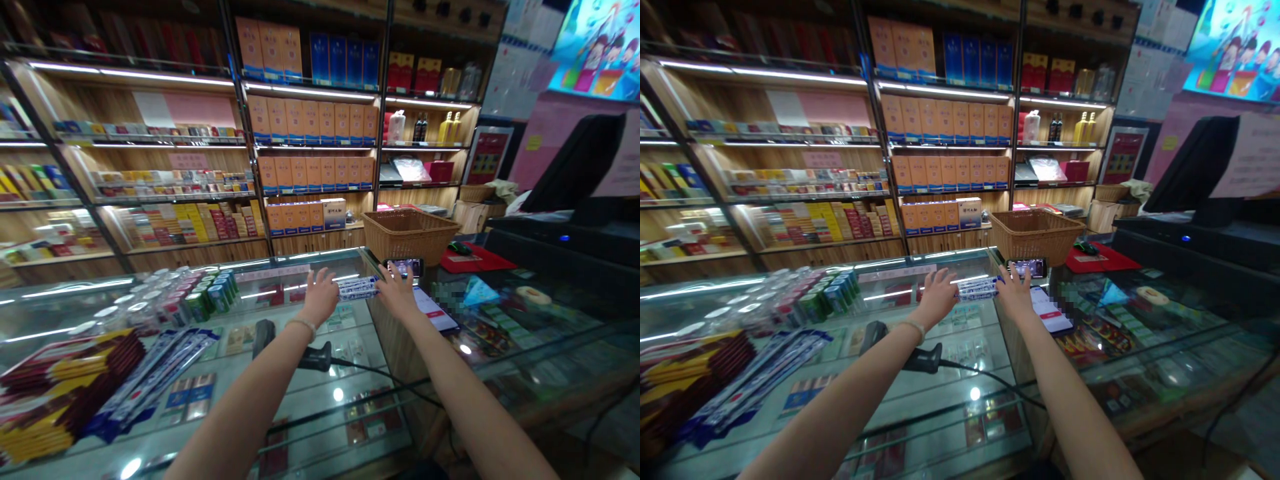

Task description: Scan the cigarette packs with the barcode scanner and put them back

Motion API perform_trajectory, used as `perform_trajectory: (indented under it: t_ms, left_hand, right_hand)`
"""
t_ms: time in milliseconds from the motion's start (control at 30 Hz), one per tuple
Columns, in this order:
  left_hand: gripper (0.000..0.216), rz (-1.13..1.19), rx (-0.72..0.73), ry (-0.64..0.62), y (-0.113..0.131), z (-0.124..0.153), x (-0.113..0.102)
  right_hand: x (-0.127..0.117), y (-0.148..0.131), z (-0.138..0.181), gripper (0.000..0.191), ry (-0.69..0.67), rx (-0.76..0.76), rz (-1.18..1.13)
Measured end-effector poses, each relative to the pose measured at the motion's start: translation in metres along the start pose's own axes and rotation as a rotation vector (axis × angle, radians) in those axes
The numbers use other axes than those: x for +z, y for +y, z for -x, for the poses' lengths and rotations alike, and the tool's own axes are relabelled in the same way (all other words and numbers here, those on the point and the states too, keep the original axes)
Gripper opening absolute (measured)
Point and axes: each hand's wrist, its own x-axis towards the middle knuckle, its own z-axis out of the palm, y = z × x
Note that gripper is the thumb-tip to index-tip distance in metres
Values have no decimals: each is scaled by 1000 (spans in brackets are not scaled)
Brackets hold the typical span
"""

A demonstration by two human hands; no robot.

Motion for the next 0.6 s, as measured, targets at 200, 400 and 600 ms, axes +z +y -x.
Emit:
perform_trajectory:
  t_ms: [200,400,600]
  left_hand:
    - [23,1,19,15,3,2,-9]
    - [24,-29,52,48,-3,-1,-31]
    - [21,-56,19,81,-33,9,-55]
  right_hand:
    - [-4,3,0,11,-11,-14,17]
    - [-19,-2,-9,10,16,-50,37]
    - [-34,-20,-26,6,61,-70,6]
